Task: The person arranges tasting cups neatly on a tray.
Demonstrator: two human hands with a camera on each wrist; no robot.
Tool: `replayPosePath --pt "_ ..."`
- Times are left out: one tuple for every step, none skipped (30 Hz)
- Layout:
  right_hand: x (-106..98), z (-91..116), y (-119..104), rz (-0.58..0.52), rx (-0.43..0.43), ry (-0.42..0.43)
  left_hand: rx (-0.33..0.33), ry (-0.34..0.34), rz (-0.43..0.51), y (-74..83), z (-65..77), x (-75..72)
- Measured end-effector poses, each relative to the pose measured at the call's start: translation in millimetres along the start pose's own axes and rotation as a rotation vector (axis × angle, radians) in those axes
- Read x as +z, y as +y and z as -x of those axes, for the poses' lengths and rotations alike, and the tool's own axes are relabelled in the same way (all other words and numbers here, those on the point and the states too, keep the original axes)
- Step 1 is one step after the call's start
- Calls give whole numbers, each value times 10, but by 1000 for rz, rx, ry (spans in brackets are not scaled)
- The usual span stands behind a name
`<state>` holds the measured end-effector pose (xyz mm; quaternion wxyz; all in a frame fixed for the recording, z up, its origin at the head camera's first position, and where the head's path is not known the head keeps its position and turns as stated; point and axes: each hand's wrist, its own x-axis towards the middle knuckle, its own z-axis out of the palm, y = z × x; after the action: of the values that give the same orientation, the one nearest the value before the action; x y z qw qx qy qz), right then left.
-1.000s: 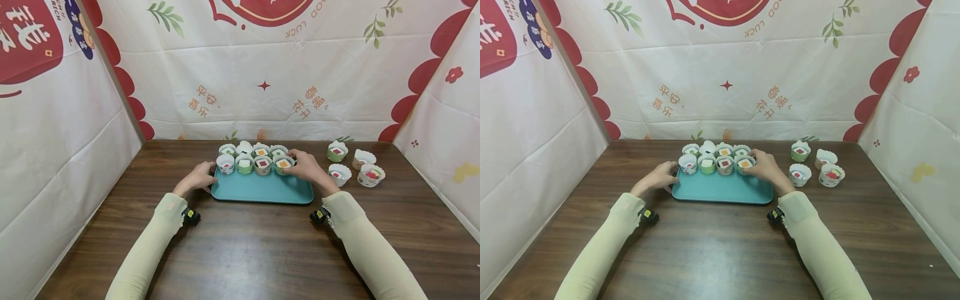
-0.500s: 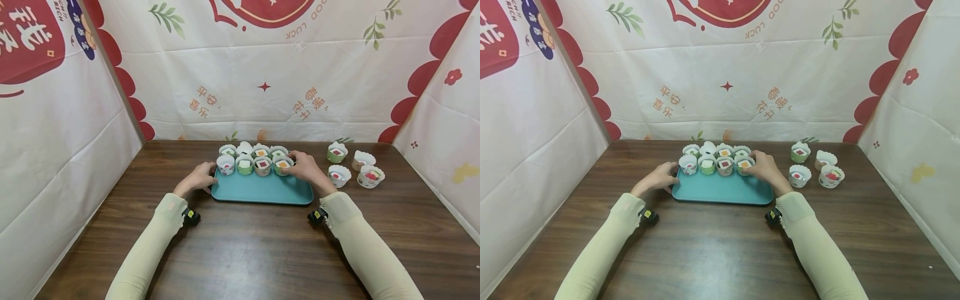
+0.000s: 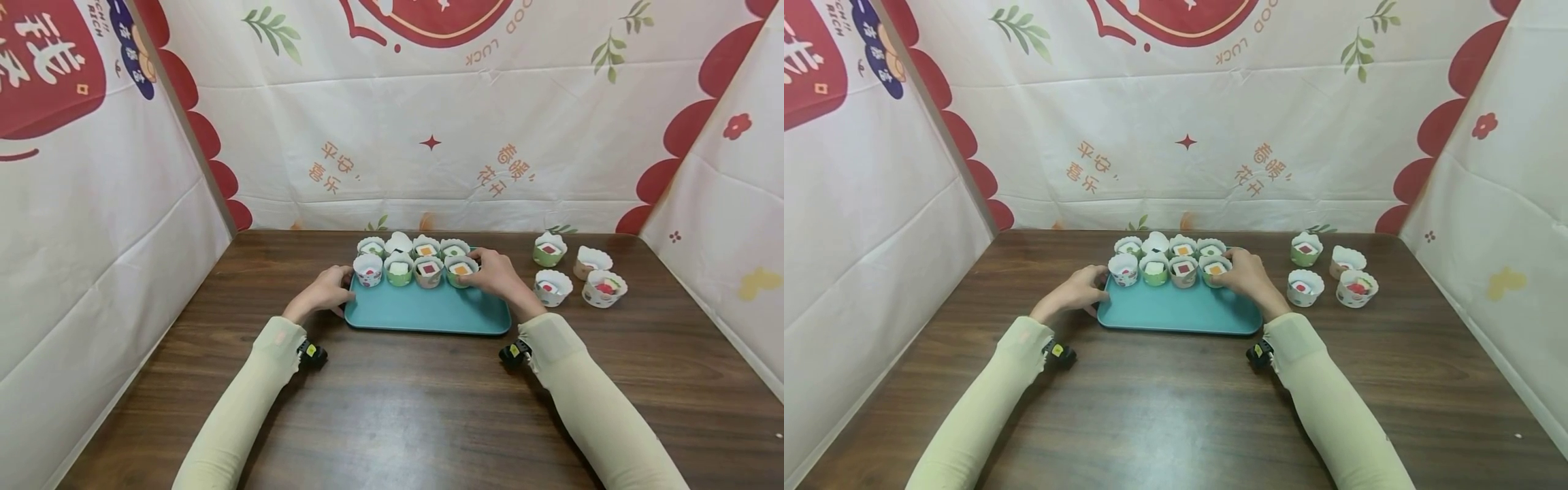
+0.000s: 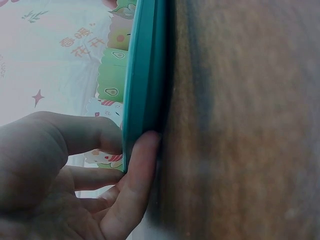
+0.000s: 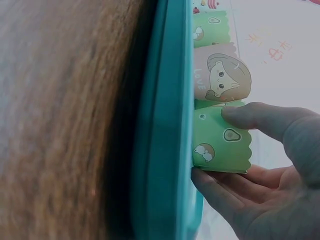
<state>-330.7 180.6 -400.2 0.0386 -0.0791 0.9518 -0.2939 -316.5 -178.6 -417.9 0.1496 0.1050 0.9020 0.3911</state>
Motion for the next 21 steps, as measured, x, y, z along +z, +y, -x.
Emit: replayPosePath --pt "3 -4 1 1 1 1 0 1 -1 -1 1 2" --pt "5 -7 3 2 4 1 1 1 -2 -4 0 3" --pt "6 -9 3 2 6 0 3 1 -3 -4 1 5" --pt "7 -11 3 1 8 0 4 1 -4 -5 0 5" --pt "8 -14 5 1 11 -1 4 1 -6 -6 0 5" --pt "9 -16 5 -1 13 -3 4 1 -7 -6 1 5" --pt "11 -17 6 -2 15 -5 1 2 -10 -4 4 6" --pt "12 -18 7 -5 16 -7 1 3 -12 -2 5 7" --pt "13 -19 8 -6 17 -9 0 4 -14 0 5 7" --pt "15 -20 10 -7 19 -10 0 4 -16 2 5 7" --pt "17 -20 11 -7 20 -12 0 3 -17 2 4 7" --pt "19 -21 12 -7 20 -13 0 4 -17 0 1 7" --pt "20 -20 14 -5 19 -14 0 3 -17 -3 -2 7" --pt "21 -20 16 -3 19 -15 -1 3 -16 -3 -4 8" --pt "20 -16 15 -2 18 -17 1 1 -16 -3 -3 8" --pt "18 -15 15 -2 16 -19 1 0 -15 -3 -2 8" --pt "15 -13 15 -3 14 -21 -1 0 -14 0 2 7" --pt "13 -12 15 -2 12 -24 -1 -1 -14 1 2 6" --pt "10 -12 14 -2 9 -26 0 -2 -14 5 6 5" --pt "8 -9 14 -1 7 -29 0 -2 -14 11 12 4" --pt "6 -9 12 0 4 -30 0 -3 -15 12 15 3"
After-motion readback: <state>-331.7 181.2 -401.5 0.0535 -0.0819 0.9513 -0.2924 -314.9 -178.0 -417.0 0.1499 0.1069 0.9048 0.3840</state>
